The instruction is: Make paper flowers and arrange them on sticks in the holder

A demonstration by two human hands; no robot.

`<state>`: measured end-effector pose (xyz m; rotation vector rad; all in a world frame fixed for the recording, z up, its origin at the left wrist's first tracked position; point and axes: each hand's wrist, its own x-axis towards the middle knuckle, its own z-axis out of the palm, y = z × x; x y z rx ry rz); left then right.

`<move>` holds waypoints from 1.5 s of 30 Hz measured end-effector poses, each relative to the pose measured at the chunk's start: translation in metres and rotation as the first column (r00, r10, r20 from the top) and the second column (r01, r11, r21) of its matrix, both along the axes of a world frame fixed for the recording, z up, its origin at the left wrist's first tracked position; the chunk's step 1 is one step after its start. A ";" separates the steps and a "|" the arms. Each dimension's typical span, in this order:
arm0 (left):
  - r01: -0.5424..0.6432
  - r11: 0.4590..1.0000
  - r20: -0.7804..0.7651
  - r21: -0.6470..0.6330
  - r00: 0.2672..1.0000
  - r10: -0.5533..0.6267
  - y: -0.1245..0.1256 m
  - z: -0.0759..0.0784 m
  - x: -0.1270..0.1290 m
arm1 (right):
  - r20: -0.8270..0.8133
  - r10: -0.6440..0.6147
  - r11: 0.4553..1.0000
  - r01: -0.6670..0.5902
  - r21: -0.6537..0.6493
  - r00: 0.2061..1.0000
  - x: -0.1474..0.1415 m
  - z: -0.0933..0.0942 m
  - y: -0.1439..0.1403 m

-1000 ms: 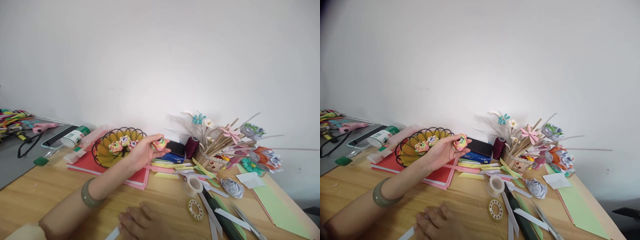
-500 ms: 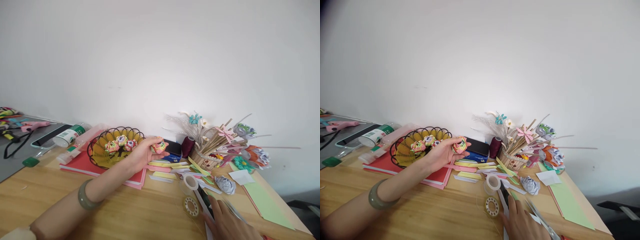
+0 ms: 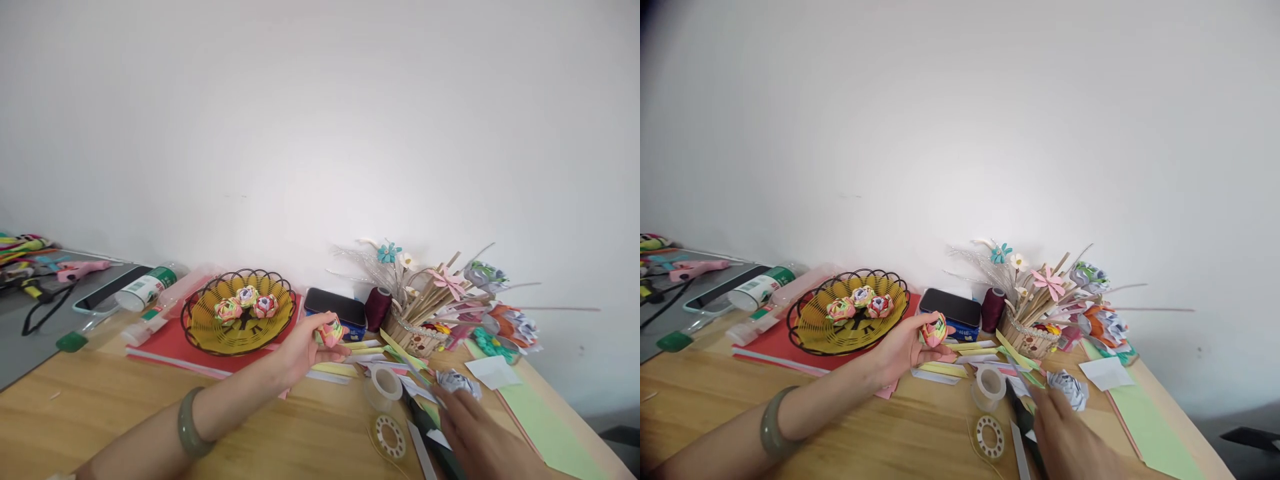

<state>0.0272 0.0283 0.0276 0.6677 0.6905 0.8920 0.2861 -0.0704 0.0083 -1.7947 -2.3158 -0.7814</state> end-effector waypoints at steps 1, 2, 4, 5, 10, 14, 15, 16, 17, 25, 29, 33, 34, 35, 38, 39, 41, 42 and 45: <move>0.001 1.000 0.015 0.014 1.000 -0.001 -0.001 0.002 -0.001 | -0.014 -0.031 0.999 0.031 0.026 0.999 -0.004 0.010 0.006; 0.004 1.000 0.030 0.025 1.000 -0.005 -0.001 0.003 -0.001 | -0.021 -0.055 0.998 0.056 0.038 0.998 -0.011 0.018 0.013; 0.014 0.999 0.058 0.042 0.998 -0.016 -0.002 0.005 -0.001 | -0.035 -0.040 0.998 0.041 0.043 0.999 -0.028 0.031 0.028; 0.016 0.999 0.070 0.041 0.997 -0.018 -0.003 0.006 -0.001 | -0.038 -0.015 1.000 0.014 -0.009 0.999 -0.037 0.035 0.035; 0.009 1.000 0.107 0.015 0.994 -0.011 -0.006 0.011 0.002 | -0.295 0.131 0.991 -0.132 0.017 0.947 -0.078 0.049 0.055; 0.044 0.991 0.155 0.126 0.986 -0.063 -0.009 0.013 0.003 | -0.680 0.172 0.967 -0.255 -0.023 0.712 -0.089 0.063 0.051; 0.046 0.988 0.164 0.149 0.984 -0.070 -0.010 0.013 0.003 | -0.731 0.161 0.961 -0.274 -0.037 0.663 -0.090 0.066 0.050; 0.046 0.985 0.175 0.164 0.982 -0.075 -0.011 0.013 0.004 | -0.766 0.157 0.956 -0.290 -0.041 0.624 -0.090 0.067 0.049; 0.049 0.984 0.187 0.174 0.979 -0.082 -0.012 0.013 0.004 | -0.789 0.160 0.951 -0.308 -0.038 0.593 -0.091 0.067 0.049; 0.129 0.976 0.182 0.174 0.970 -0.161 -0.019 0.009 0.009 | -0.795 0.194 0.927 -0.372 -0.043 0.575 -0.082 0.058 0.061; 0.167 0.977 0.117 0.130 0.976 -0.182 -0.019 0.004 0.013 | -0.772 0.195 0.889 -0.442 -0.122 0.605 -0.078 0.055 0.062; 0.163 0.982 0.045 0.095 0.985 -0.168 -0.018 0.001 0.015 | -0.708 0.216 0.859 -0.476 -0.190 0.673 -0.080 0.043 0.060; 0.188 0.977 0.002 0.106 0.982 -0.189 -0.018 0.001 0.014 | -0.677 0.217 0.863 -0.462 -0.204 0.704 -0.080 0.040 0.060; 0.231 0.965 -0.055 0.125 0.973 -0.226 -0.017 0.002 0.013 | -0.647 0.213 0.872 -0.441 -0.213 0.732 -0.080 0.037 0.061; 0.381 0.899 -0.323 0.218 0.897 -0.302 -0.012 0.015 0.000 | -0.592 0.191 0.890 -0.393 -0.232 0.783 -0.076 0.034 0.064; 0.402 0.872 -0.443 0.280 0.860 -0.254 -0.009 0.022 -0.009 | -0.582 0.187 0.892 -0.385 -0.237 0.791 -0.073 0.034 0.065; 0.414 0.779 -0.693 0.470 0.720 0.036 0.001 0.037 -0.033 | -0.570 0.180 0.892 -0.378 -0.249 0.802 -0.070 0.033 0.065; 0.394 0.724 -0.749 0.567 0.613 0.253 0.008 0.044 -0.048 | -0.565 0.182 0.886 -0.384 -0.261 0.805 -0.071 0.032 0.064; 0.385 0.671 -0.769 0.634 0.219 0.601 0.028 0.054 -0.101 | -0.533 0.215 0.823 -0.446 -0.352 0.819 -0.082 0.023 0.058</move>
